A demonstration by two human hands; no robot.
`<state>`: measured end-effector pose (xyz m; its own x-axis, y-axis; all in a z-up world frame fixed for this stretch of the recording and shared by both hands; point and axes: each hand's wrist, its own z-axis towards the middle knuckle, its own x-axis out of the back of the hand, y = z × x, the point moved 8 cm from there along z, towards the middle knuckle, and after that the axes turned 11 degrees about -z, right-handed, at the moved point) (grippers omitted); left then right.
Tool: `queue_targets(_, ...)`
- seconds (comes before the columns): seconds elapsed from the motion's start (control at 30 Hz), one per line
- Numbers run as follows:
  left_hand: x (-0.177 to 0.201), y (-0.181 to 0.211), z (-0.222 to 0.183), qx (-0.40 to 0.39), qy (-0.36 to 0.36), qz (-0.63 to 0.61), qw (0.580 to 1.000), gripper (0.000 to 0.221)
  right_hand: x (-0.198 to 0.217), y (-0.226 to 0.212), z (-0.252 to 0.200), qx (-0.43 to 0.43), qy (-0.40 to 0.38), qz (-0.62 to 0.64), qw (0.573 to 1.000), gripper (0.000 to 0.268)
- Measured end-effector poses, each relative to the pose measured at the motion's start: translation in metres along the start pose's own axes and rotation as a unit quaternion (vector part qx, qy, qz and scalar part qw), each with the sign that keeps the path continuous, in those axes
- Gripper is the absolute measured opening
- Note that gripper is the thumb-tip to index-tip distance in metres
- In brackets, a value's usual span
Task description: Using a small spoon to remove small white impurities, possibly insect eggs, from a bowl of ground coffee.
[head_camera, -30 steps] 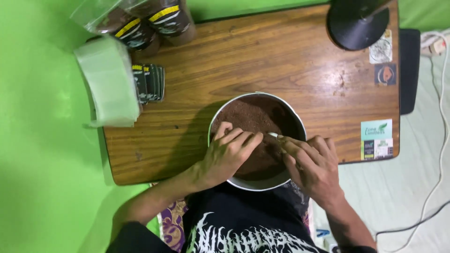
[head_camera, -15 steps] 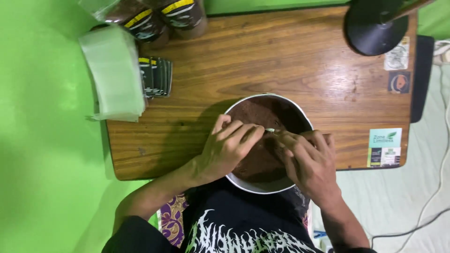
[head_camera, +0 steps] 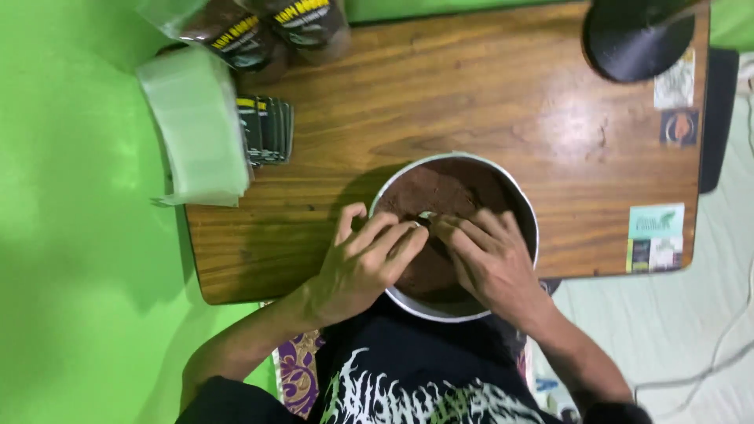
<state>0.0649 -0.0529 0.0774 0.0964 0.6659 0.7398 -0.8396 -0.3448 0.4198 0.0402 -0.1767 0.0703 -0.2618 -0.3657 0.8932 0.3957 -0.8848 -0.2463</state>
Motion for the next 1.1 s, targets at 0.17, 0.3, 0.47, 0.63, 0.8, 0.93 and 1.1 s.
queue_targets(0.17,-0.005,-0.004,-0.013,0.001,-0.001,0.026,1.0,0.012,-0.008,-0.005,-0.018,-0.003,0.009,0.013,1.0,0.019)
queue_targets(0.3,-0.009,0.002,-0.02,0.009,-0.013,0.041,0.999,0.012,0.001,-0.01,-0.045,-0.006,0.036,0.032,0.999,0.014)
queue_targets(0.47,-0.009,-0.003,-0.03,0.028,-0.077,0.054,0.995,0.017,-0.002,-0.019,-0.04,0.009,-0.009,0.005,1.0,0.007)
queue_targets(0.63,-0.001,0.009,-0.033,0.019,-0.101,0.033,0.994,0.024,-0.032,-0.021,-0.063,0.028,-0.123,0.004,0.992,0.011)
queue_targets(0.8,0.004,0.008,-0.04,0.04,-0.08,0.038,0.995,0.025,-0.037,-0.017,-0.072,0.037,-0.129,-0.005,0.991,0.015)
queue_targets(0.93,-0.019,0.005,-0.053,0.06,-0.14,0.045,0.987,0.029,-0.004,-0.019,-0.059,0.024,-0.017,0.02,0.999,0.007)
queue_targets(1.1,-0.028,0.008,-0.051,0.039,-0.13,0.022,0.991,0.029,0.011,-0.016,-0.065,0.011,0.014,-0.012,1.0,0.006)
